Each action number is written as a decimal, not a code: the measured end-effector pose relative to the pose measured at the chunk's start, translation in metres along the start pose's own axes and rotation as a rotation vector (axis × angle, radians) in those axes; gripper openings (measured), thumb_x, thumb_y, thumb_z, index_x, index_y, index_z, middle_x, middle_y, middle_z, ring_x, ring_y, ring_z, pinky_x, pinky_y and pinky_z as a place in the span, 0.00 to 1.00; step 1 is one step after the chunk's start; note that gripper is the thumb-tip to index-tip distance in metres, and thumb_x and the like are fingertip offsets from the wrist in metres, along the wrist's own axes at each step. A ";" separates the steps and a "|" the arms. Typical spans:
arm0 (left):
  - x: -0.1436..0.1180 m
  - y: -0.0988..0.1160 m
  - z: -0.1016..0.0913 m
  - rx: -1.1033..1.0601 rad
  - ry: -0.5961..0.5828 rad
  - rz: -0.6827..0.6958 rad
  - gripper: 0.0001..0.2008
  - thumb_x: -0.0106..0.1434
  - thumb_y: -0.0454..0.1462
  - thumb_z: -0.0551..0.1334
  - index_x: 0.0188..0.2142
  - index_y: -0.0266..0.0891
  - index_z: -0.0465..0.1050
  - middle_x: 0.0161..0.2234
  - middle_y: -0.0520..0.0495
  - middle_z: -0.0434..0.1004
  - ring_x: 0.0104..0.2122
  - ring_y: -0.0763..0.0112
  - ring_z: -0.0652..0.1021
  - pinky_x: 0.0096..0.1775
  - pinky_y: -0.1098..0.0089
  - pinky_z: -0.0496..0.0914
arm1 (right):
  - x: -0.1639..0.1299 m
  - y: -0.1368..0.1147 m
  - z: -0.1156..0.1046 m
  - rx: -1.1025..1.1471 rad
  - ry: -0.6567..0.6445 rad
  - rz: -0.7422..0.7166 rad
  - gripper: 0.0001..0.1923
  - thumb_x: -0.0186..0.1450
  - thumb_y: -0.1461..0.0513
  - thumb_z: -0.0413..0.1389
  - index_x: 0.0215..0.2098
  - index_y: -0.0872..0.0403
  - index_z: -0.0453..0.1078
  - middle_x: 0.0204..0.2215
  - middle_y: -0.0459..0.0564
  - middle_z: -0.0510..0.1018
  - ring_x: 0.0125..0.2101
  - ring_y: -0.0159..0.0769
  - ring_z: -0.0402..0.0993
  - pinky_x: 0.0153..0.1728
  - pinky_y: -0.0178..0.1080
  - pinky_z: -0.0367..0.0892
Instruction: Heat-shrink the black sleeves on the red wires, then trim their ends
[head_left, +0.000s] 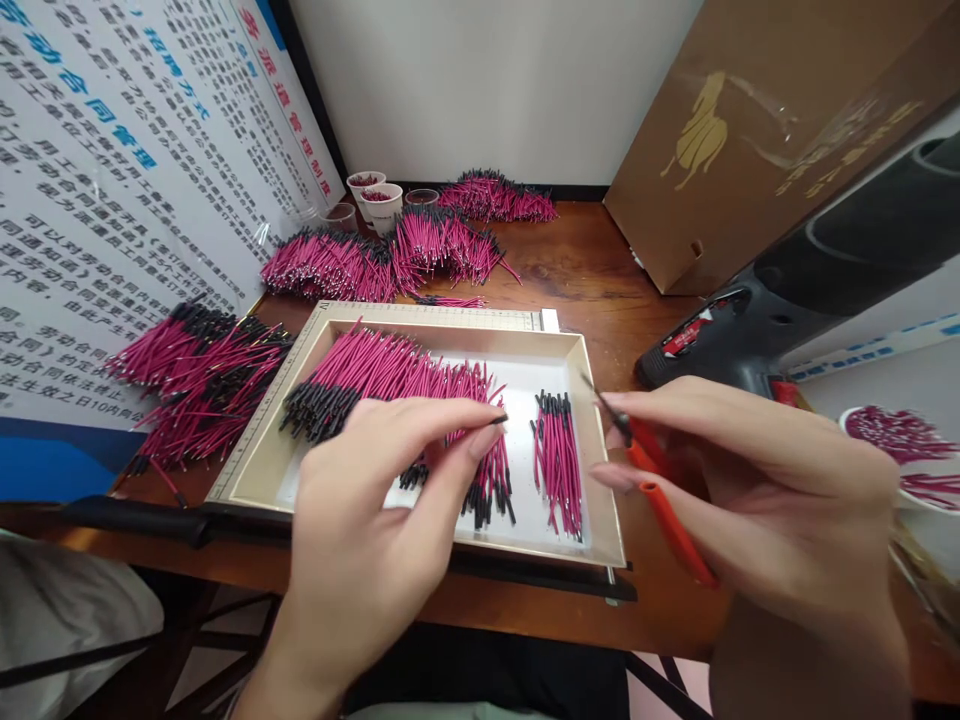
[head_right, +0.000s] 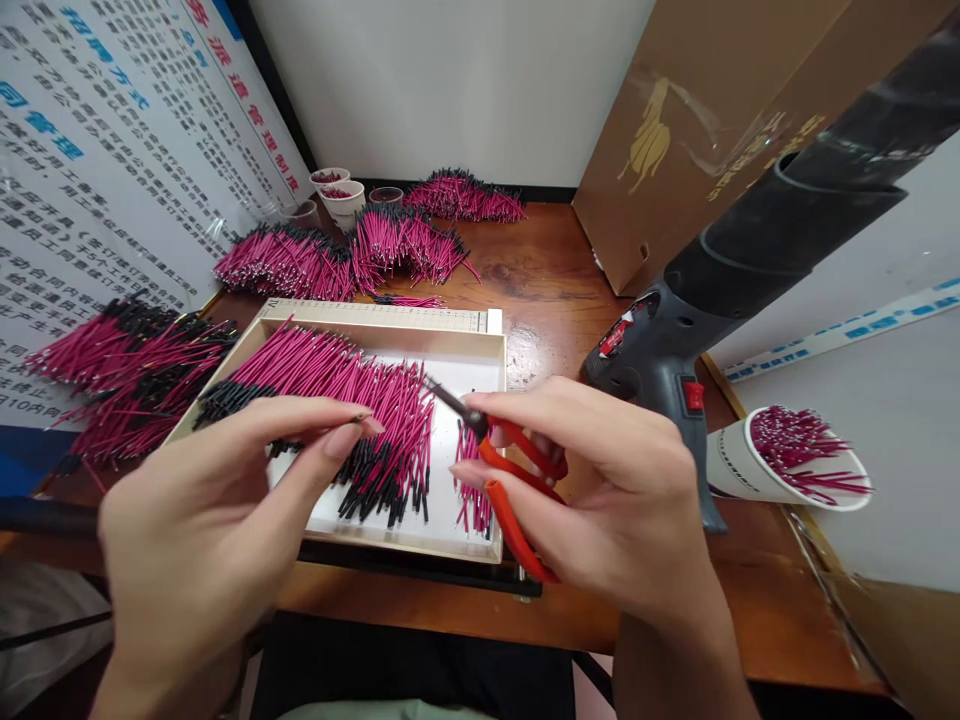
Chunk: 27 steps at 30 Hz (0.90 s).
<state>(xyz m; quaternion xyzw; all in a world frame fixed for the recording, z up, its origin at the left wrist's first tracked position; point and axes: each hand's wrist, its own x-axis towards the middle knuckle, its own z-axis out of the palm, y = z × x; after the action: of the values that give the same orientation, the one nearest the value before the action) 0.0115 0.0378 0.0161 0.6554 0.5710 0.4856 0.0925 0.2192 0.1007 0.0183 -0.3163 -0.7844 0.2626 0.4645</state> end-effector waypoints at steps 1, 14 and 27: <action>-0.004 0.001 0.001 0.085 0.061 0.057 0.06 0.69 0.32 0.65 0.42 0.46 0.78 0.37 0.59 0.84 0.32 0.79 0.79 0.39 0.74 0.72 | -0.002 -0.003 0.001 0.009 0.079 0.044 0.18 0.58 0.67 0.70 0.45 0.45 0.80 0.27 0.41 0.77 0.25 0.28 0.71 0.23 0.31 0.66; 0.004 -0.021 0.036 0.425 0.229 0.303 0.07 0.68 0.27 0.63 0.43 0.35 0.75 0.34 0.47 0.85 0.28 0.71 0.81 0.31 0.65 0.61 | -0.046 -0.010 0.018 -0.126 0.321 0.319 0.13 0.64 0.62 0.65 0.47 0.45 0.77 0.32 0.40 0.84 0.29 0.26 0.79 0.32 0.26 0.74; 0.104 -0.020 -0.011 0.321 0.106 -0.127 0.04 0.69 0.36 0.56 0.43 0.42 0.68 0.33 0.49 0.79 0.31 0.66 0.79 0.33 0.65 0.69 | -0.014 0.013 0.026 -0.048 0.356 0.260 0.10 0.63 0.59 0.65 0.43 0.49 0.77 0.29 0.42 0.82 0.28 0.27 0.78 0.31 0.26 0.75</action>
<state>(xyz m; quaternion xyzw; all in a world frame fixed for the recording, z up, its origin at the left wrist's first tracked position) -0.0226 0.1271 0.0640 0.5979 0.6855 0.4152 -0.0130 0.2046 0.0955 -0.0095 -0.4672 -0.6484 0.2417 0.5503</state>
